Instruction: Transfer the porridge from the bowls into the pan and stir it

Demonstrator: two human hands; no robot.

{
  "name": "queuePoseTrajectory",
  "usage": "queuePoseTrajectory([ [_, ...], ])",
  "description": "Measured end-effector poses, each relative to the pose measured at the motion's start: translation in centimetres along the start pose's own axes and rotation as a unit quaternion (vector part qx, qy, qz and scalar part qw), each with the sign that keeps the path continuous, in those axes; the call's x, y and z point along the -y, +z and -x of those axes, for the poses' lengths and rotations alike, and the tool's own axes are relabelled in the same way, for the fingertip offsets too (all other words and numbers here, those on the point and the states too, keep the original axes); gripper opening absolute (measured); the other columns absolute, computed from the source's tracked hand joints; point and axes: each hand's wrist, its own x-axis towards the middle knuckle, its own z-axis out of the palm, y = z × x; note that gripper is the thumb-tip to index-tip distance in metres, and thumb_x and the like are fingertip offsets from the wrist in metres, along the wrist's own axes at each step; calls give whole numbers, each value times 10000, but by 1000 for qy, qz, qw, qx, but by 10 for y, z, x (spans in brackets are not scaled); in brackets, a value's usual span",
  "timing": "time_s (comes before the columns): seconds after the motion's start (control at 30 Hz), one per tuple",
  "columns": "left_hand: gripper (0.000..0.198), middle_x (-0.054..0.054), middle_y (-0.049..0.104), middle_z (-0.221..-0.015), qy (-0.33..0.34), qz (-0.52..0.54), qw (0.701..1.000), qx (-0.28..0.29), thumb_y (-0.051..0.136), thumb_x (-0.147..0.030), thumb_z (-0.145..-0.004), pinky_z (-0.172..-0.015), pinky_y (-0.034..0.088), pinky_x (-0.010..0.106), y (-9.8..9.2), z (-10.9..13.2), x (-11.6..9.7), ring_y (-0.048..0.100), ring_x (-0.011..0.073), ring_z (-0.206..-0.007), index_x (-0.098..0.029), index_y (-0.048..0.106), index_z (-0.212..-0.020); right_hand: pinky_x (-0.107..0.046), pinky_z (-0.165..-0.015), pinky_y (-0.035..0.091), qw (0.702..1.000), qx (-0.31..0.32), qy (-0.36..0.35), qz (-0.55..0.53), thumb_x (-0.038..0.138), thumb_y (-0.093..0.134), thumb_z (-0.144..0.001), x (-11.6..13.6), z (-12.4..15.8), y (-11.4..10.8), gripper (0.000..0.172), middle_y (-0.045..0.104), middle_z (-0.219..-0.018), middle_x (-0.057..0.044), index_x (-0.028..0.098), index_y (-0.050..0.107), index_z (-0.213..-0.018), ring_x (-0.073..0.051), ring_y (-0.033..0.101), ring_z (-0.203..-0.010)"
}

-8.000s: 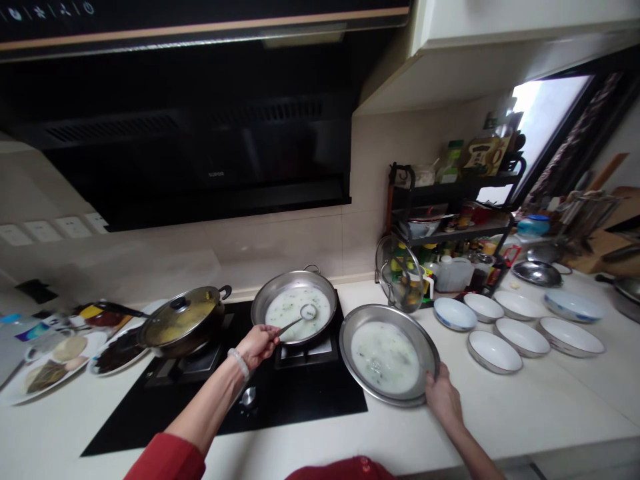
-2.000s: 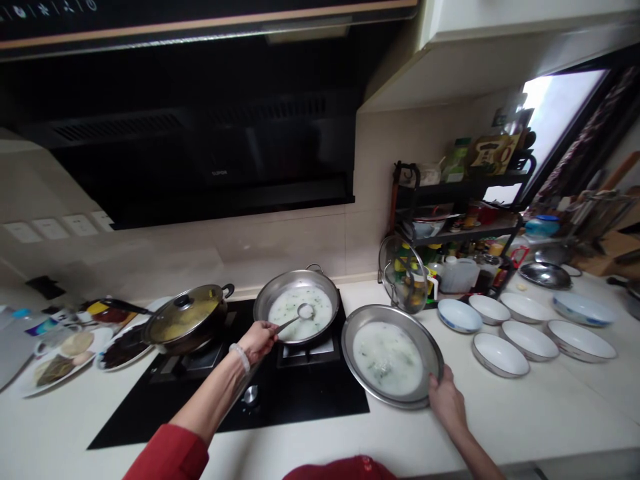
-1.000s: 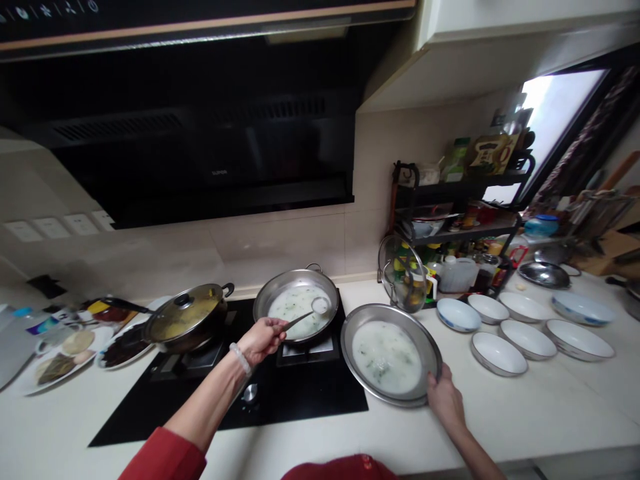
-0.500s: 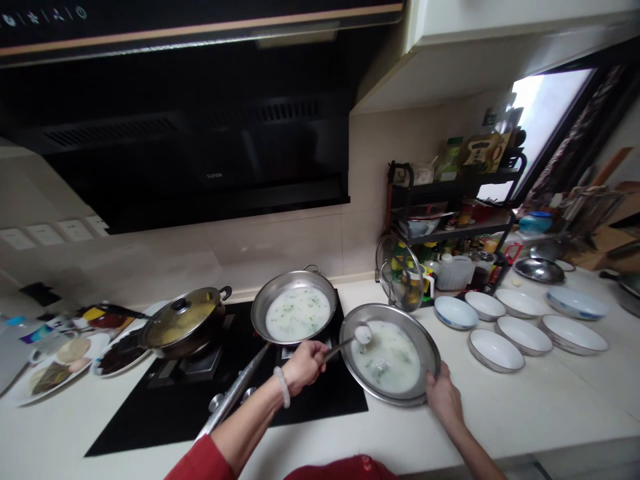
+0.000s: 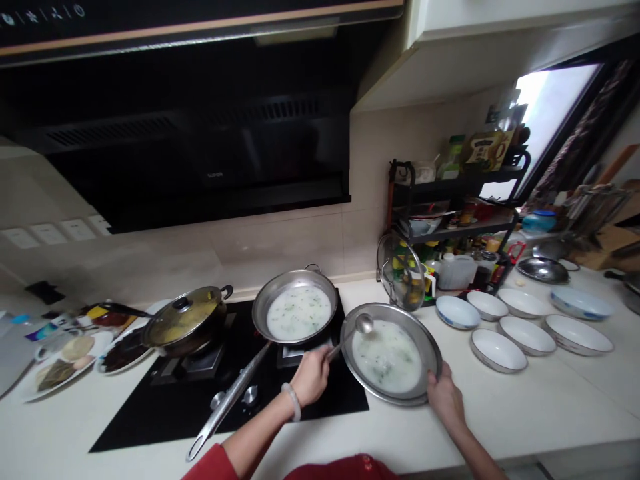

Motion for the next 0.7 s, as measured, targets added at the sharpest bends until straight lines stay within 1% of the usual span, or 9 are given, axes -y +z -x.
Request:
queuePoseTrajectory([
  [0.07, 274, -4, 545, -606, -78, 89, 993, -26, 447, -250, -833, -559, 379, 235, -11, -4, -3, 472, 116, -527, -135, 629, -1002, -387, -764, 487, 1000, -1, 1, 2, 331, 223, -911, 0, 0, 1, 559, 683, -938, -197, 36, 317, -1377, -305, 674, -838],
  [0.13, 314, -40, 500, -589, -146, 183, 971, -42, 466, -302, -823, -454, 303, 201, -25, -8, -3, 368, 75, -434, -124, 591, -1050, -391, -761, 487, 1000, -2, 4, 4, 334, 216, -912, 0, 0, 0, 562, 683, -935, -206, 32, 320, -1374, -308, 675, -835],
  [0.23, 372, -62, 482, -594, -188, 243, 949, -71, 476, -314, -817, -388, 220, 181, -51, -12, 4, 278, 47, -376, -120, 543, -1127, -392, -749, 488, 1000, 2, 4, 3, 333, 219, -913, 2, 1, -2, 561, 687, -912, -201, 28, 323, -1372, -310, 675, -827],
  [0.3, 349, -55, 499, -581, -190, 196, 956, -108, 487, -293, -818, -400, 255, 182, -70, -14, 14, 329, 54, -385, -112, 565, -1106, -392, -748, 488, 1000, 1, 3, 2, 327, 224, -913, 3, 1, -3, 553, 690, -908, -197, 32, 326, -1370, -308, 675, -821],
  [0.37, 299, -26, 552, -588, -189, 88, 968, -136, 489, -238, -821, -464, 341, 192, -87, -14, 27, 453, 85, -453, -103, 606, -1061, -395, -755, 487, 1000, 0, 2, 5, 319, 224, -913, 3, 2, -4, 546, 691, -920, -201, 36, 330, -1367, -308, 675, -824],
  [0.47, 282, 41, 652, -693, -188, -102, 970, -119, 464, -116, -814, -649, 429, 214, -105, -12, 43, 612, 140, -674, -101, 643, -1032, -385, -758, 486, 1000, 3, 1, 4, 320, 225, -914, 3, 2, -5, 547, 688, -949, -207, 33, 327, -1369, -306, 673, -841],
  [0.53, 292, 73, 692, -794, -194, -191, 958, -90, 453, -82, -817, -736, 432, 222, -111, -9, 49, 646, 162, -796, -117, 659, -1021, -376, -752, 488, 1000, 6, 4, 6, 331, 228, -914, 3, 2, -5, 553, 686, -956, -206, 33, 322, -1370, -304, 673, -847],
  [0.6, 284, 95, 705, -889, -196, -242, 947, -72, 452, -73, -822, -786, 425, 229, -112, -6, 52, 651, 180, -888, -137, 676, -984, -373, -747, 489, 1000, 7, 8, 11, 333, 226, -914, 3, 1, -5, 552, 685, -954, -204, 36, 321, -1370, -304, 674, -846],
  [0.7, 262, 101, 702, -881, -192, -246, 948, -58, 457, -58, -813, -776, 421, 234, -109, -4, 54, 647, 187, -897, -141, 687, -907, -374, -747, 487, 1000, 9, 6, 15, 326, 219, -912, 3, 1, -5, 547, 687, -949, -201, 41, 320, -1368, -307, 674, -845],
])
